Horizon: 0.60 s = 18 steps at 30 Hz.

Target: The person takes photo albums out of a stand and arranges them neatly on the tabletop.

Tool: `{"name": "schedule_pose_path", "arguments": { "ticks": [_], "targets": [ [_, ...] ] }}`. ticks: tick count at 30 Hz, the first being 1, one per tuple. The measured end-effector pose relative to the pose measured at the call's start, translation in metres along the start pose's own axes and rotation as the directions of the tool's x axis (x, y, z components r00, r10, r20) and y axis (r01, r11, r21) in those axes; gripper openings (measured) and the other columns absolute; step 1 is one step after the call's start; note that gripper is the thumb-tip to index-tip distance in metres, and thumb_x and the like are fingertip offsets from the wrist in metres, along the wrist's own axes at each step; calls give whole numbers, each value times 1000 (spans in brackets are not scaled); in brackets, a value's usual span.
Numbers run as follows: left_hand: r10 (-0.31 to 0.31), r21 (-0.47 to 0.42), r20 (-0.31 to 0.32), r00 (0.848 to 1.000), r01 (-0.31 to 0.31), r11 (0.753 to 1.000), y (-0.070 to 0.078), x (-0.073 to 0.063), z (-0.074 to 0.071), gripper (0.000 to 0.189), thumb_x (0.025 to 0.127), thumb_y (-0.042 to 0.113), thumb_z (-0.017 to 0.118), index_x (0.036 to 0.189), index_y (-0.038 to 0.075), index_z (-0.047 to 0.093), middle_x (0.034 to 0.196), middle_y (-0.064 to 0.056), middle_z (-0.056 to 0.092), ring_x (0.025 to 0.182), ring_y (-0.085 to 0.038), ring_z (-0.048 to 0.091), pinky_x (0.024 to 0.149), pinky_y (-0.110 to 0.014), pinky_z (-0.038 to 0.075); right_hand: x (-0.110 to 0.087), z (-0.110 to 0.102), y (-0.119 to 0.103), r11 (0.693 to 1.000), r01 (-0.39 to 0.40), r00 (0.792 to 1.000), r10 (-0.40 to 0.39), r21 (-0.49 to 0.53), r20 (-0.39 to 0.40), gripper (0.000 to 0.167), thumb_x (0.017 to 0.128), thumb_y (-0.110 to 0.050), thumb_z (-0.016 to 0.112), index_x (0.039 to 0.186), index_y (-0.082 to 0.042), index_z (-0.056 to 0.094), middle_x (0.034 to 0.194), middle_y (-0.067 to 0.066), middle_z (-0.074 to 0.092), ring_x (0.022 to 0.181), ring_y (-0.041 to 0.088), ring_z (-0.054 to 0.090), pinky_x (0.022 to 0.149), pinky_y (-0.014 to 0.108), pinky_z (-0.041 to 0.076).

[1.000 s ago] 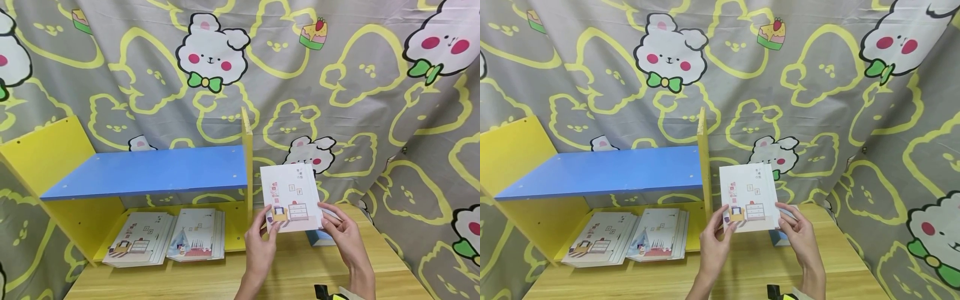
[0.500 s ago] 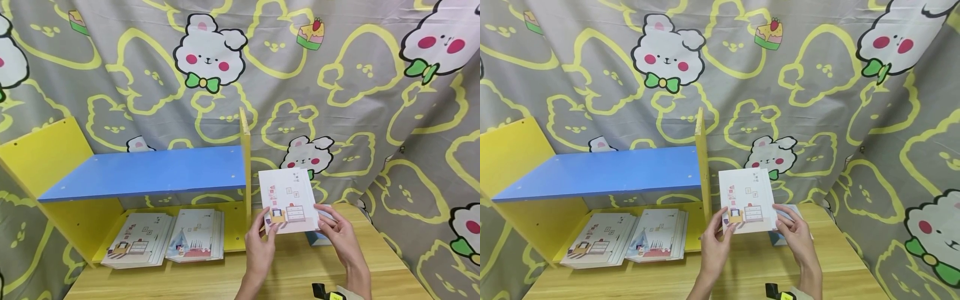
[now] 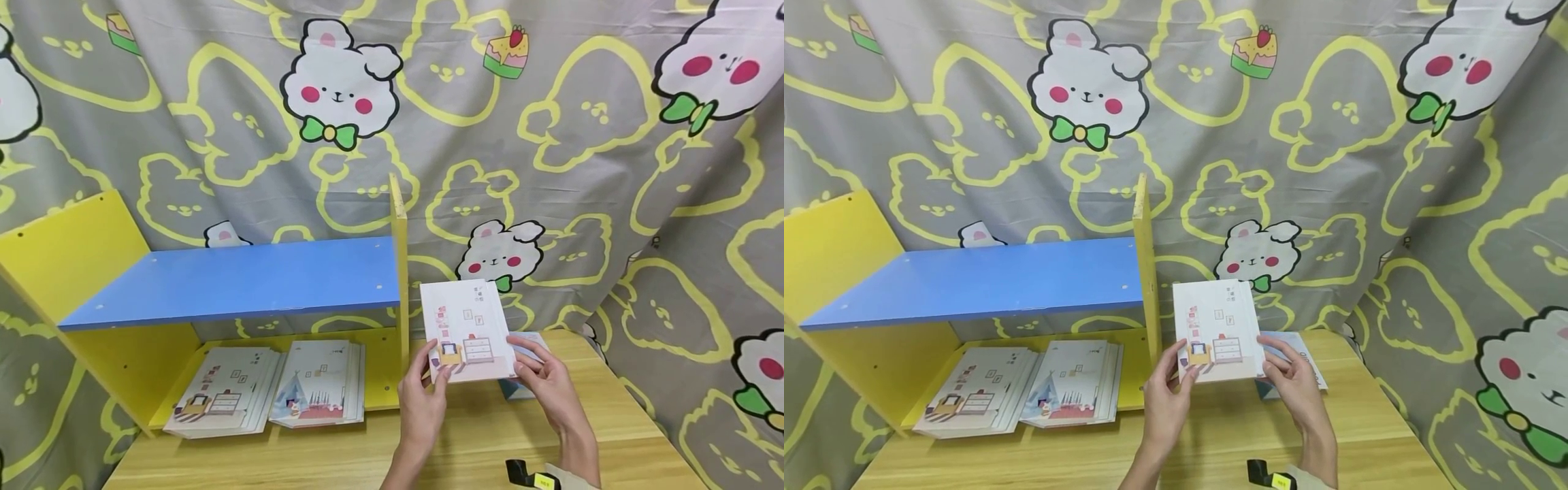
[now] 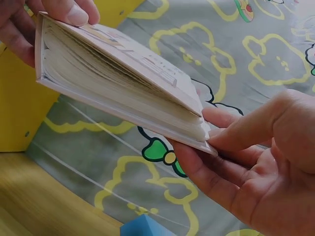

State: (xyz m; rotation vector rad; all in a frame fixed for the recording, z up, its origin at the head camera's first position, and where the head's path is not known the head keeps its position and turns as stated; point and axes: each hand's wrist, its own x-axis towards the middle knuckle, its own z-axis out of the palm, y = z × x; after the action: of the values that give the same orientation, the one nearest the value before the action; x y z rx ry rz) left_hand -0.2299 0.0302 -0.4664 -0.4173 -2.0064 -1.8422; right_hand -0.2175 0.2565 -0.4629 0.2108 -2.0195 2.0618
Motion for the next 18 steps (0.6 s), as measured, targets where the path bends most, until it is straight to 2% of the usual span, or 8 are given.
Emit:
{"name": "schedule_pose_path", "arguments": {
  "ticks": [5, 8, 18],
  "targets": [
    [-19, 16, 4, 1000, 19, 1000, -2, -1, 0, 51, 93, -3, 72, 140, 12, 61, 129, -14, 68, 114, -30, 68, 89, -27, 58, 1, 3, 2, 998, -50, 998, 49, -30, -25, 45, 104, 5, 53, 147, 12, 43, 134, 27, 61, 103, 12, 71, 83, 28, 61],
    [-29, 28, 5, 1000, 29, 999, -3, -1, 0, 51, 93, -4, 71, 140, 11, 60, 128, -15, 68, 114, -29, 68, 89, -27, 58, 2, 4, 4, 996, -71, 997, 69, -56, -33, 44, 104, 5, 52, 147, 10, 44, 137, 35, 55, 101, 11, 71, 82, 28, 61],
    [-23, 50, 10, 1000, 23, 998, -9, -1, 2, 51, 94, -4, 71, 141, 10, 60, 126, -15, 69, 112, -29, 69, 88, -27, 59, 4, 2, 12, 994, -79, 997, 78, -74, -21, 44, 105, 5, 49, 149, 8, 43, 138, 36, 54, 102, 11, 71, 83, 27, 60]
  ]
}}
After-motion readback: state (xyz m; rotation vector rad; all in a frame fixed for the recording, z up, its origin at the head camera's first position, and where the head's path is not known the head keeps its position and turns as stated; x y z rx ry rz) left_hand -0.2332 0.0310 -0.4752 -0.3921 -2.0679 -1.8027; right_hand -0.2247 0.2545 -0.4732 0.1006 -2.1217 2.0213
